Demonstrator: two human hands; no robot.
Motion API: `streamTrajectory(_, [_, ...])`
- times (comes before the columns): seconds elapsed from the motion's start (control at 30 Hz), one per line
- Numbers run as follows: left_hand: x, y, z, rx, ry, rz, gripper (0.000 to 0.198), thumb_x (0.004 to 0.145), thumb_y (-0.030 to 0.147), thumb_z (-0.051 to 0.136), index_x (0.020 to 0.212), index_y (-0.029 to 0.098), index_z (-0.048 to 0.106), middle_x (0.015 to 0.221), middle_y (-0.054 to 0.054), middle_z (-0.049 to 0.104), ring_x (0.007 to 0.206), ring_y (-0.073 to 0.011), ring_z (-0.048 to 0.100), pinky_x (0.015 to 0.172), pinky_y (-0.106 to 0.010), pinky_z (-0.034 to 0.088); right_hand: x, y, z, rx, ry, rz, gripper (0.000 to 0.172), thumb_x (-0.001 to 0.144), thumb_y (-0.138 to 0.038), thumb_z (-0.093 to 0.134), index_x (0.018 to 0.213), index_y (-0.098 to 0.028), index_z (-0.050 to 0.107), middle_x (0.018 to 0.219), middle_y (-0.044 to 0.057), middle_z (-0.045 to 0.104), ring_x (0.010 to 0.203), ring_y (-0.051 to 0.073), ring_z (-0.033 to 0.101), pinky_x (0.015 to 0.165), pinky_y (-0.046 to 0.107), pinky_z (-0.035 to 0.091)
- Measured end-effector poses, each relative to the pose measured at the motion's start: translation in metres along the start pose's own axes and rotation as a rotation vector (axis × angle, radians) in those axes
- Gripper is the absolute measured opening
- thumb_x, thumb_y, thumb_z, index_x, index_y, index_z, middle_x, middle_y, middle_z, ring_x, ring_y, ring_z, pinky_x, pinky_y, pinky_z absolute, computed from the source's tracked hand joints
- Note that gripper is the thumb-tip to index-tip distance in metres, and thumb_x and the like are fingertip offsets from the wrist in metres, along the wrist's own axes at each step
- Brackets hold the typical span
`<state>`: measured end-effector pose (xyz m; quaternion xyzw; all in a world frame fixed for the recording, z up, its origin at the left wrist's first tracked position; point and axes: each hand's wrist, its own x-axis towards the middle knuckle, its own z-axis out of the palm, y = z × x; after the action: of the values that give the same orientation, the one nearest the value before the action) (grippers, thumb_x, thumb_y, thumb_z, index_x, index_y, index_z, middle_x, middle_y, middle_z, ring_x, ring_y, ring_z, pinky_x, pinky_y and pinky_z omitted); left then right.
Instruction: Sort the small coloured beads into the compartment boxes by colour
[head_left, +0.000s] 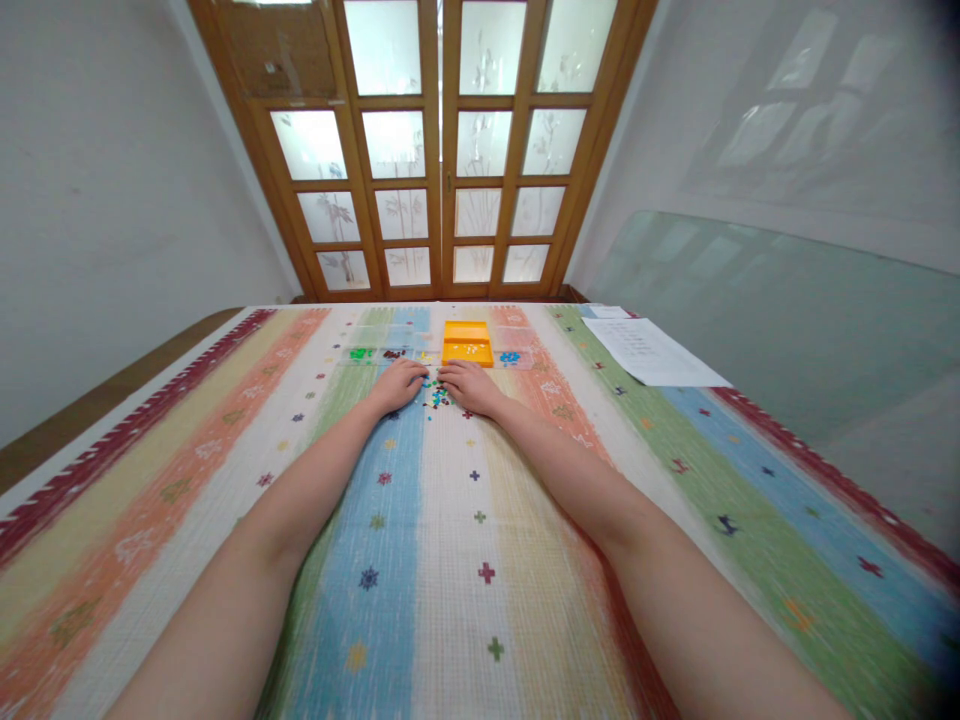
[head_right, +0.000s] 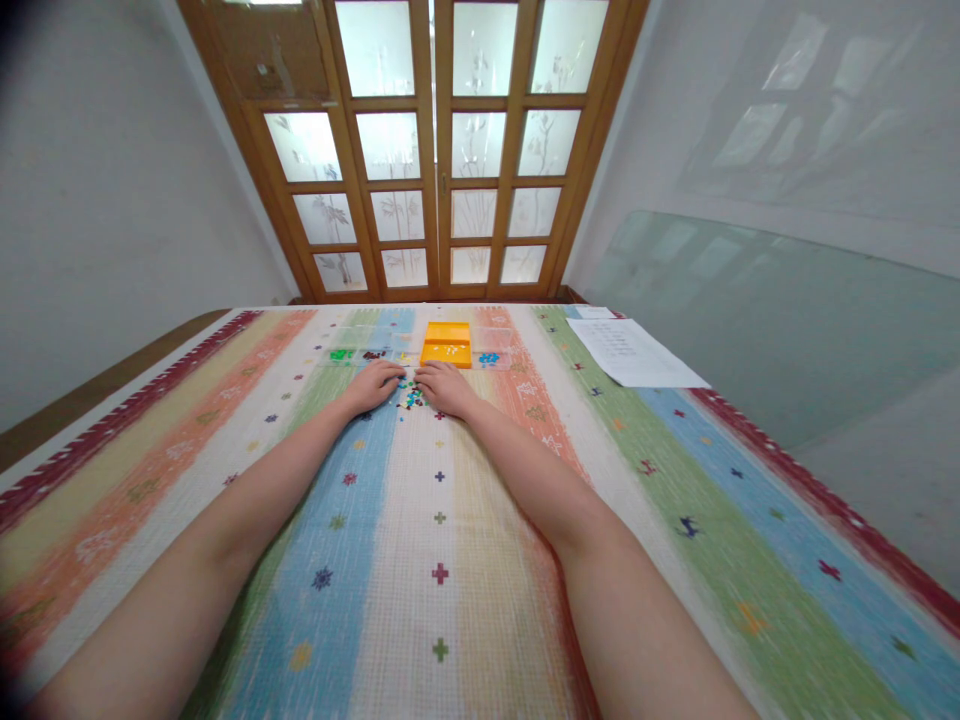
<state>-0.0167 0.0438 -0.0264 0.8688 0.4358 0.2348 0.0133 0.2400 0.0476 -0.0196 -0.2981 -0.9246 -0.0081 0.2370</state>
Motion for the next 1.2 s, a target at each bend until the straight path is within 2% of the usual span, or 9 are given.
streamTrajectory(0.27, [0.0,0.002,-0.001,-0.028,0.006,-0.008,0.032,0.101,0.026,0.051,0.119,0.022,0.078,0.128,-0.007,0.075,0.125,-0.0251,0.063,0.119,-0.046,0.043,0.0,-0.006,-0.004,-0.097,-0.055,0.026,0.031,0.11,-0.034,0.054,0.128,-0.022,0.077,0.135,0.009,0.072,0.141,0.029,0.052,0.118,0.047,0.036])
streamTrajectory(0.43, [0.001,0.004,-0.004,-0.026,0.014,-0.014,0.032,0.101,0.025,0.051,0.115,0.021,0.078,0.125,-0.008,0.076,0.123,-0.0246,0.064,0.118,-0.045,0.044,0.001,-0.01,-0.008,-0.083,-0.071,0.063,0.03,0.109,-0.031,0.054,0.126,-0.022,0.078,0.133,0.01,0.073,0.139,0.028,0.053,0.117,0.045,0.035])
streamTrajectory(0.8, [0.001,0.01,-0.009,-0.018,-0.008,-0.059,0.033,0.099,0.025,0.05,0.114,0.024,0.079,0.124,-0.007,0.077,0.123,-0.0246,0.065,0.117,-0.046,0.045,0.001,-0.014,-0.012,-0.071,-0.053,0.043,0.024,0.107,-0.025,0.057,0.115,-0.02,0.079,0.121,0.011,0.075,0.124,0.025,0.06,0.109,0.041,0.037])
streamTrajectory(1.07, [0.001,0.009,-0.009,-0.021,-0.015,-0.054,0.033,0.1,0.026,0.049,0.115,0.024,0.079,0.124,-0.007,0.076,0.123,-0.0244,0.064,0.117,-0.045,0.046,-0.001,-0.008,-0.018,-0.017,0.097,0.185,0.028,0.108,-0.029,0.053,0.118,-0.022,0.079,0.122,0.009,0.074,0.117,0.025,0.061,0.111,0.042,0.036])
streamTrajectory(1.2, [0.0,0.009,-0.009,-0.026,-0.002,-0.045,0.033,0.101,0.026,0.05,0.115,0.023,0.079,0.124,-0.007,0.076,0.123,-0.0243,0.065,0.116,-0.045,0.046,-0.002,0.002,-0.018,-0.018,0.188,0.258,0.029,0.108,-0.027,0.052,0.119,-0.021,0.078,0.129,0.011,0.073,0.122,0.027,0.06,0.113,0.046,0.036])
